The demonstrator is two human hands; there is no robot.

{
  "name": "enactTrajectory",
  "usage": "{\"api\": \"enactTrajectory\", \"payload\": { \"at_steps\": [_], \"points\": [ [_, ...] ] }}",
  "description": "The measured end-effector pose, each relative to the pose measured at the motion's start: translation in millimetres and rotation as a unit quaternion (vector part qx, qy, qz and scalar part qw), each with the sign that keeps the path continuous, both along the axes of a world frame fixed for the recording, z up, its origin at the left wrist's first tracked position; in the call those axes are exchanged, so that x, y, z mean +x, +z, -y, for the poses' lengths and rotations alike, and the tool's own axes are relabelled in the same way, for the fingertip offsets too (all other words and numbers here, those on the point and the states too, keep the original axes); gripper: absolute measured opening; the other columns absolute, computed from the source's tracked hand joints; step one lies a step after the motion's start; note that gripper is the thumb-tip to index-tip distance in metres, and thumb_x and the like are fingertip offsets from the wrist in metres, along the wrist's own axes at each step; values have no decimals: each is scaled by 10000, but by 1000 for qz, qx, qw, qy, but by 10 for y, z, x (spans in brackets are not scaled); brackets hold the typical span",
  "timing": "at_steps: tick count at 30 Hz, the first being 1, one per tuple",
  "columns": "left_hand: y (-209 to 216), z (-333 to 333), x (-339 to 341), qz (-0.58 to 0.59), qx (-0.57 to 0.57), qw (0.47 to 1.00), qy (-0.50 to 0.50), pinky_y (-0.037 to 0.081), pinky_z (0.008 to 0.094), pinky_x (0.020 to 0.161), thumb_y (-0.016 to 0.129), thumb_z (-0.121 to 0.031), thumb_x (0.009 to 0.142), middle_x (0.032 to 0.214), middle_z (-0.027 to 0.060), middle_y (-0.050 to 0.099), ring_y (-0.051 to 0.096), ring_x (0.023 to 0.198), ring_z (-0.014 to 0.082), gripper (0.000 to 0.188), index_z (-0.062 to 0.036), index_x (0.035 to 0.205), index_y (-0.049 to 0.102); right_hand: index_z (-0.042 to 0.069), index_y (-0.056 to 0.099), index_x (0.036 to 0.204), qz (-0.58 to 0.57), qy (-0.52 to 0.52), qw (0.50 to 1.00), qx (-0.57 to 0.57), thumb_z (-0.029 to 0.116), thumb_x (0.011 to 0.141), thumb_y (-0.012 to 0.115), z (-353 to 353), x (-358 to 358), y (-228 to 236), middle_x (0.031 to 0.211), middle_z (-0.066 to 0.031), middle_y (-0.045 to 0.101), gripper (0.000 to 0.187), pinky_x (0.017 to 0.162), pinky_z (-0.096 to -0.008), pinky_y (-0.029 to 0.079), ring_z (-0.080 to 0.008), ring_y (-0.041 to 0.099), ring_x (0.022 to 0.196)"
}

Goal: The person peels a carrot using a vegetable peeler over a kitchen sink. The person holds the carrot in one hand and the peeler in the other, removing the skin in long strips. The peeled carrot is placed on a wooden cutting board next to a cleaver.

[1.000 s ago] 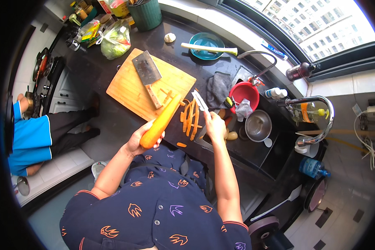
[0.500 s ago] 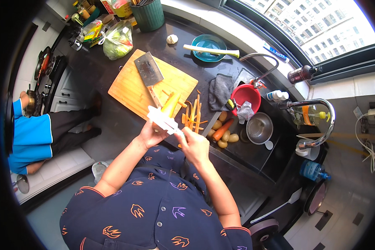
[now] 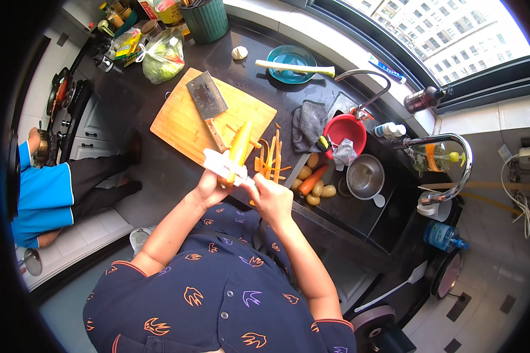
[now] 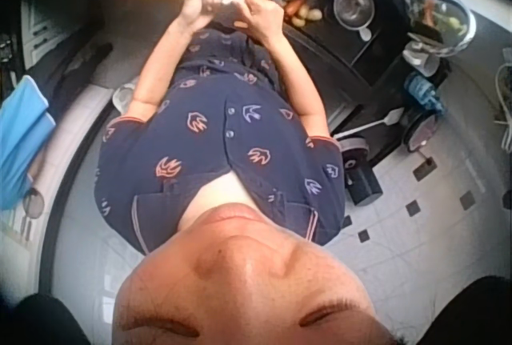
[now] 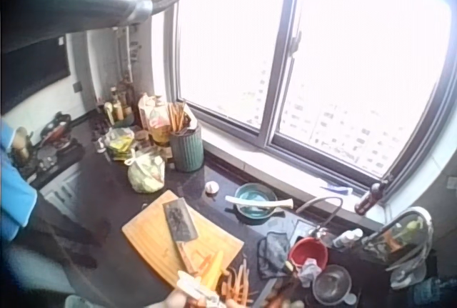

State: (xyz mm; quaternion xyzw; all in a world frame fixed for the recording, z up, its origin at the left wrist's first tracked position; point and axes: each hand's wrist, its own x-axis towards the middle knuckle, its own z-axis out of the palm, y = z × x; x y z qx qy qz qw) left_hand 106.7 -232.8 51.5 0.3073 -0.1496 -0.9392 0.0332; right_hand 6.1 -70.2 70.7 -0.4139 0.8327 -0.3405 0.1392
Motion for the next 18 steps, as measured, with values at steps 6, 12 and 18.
{"api": "enactTrajectory", "payload": {
  "at_steps": [6,12,18],
  "points": [
    [243,-40,250,-53,50,994,-79,526,318,720,403,-448,1073,970,110,597,591,841,195,474,-54,1311,520,102,683,915,179,-207,954,123,545,988,536,-48,-650,-546,788,-179,691,472,712,-464,513,-372,695,786],
    [105,-22,244,-29,3,999,-45,554,332,733,389,-417,1076,1007,115,632,627,859,194,459,-47,1314,520,57,685,990,179,-228,957,12,486,997,579,-118,-613,-598,762,-131,685,442,685,-387,501,-256,672,720],
    [-67,-44,141,-4,-54,998,-41,560,318,734,397,-429,1077,1042,90,654,639,869,171,470,-69,1356,513,5,683,1096,435,-133,879,-144,219,852,818,288,-28,-130,925,-44,709,351,797,-256,517,-95,640,844]
  ]
}}
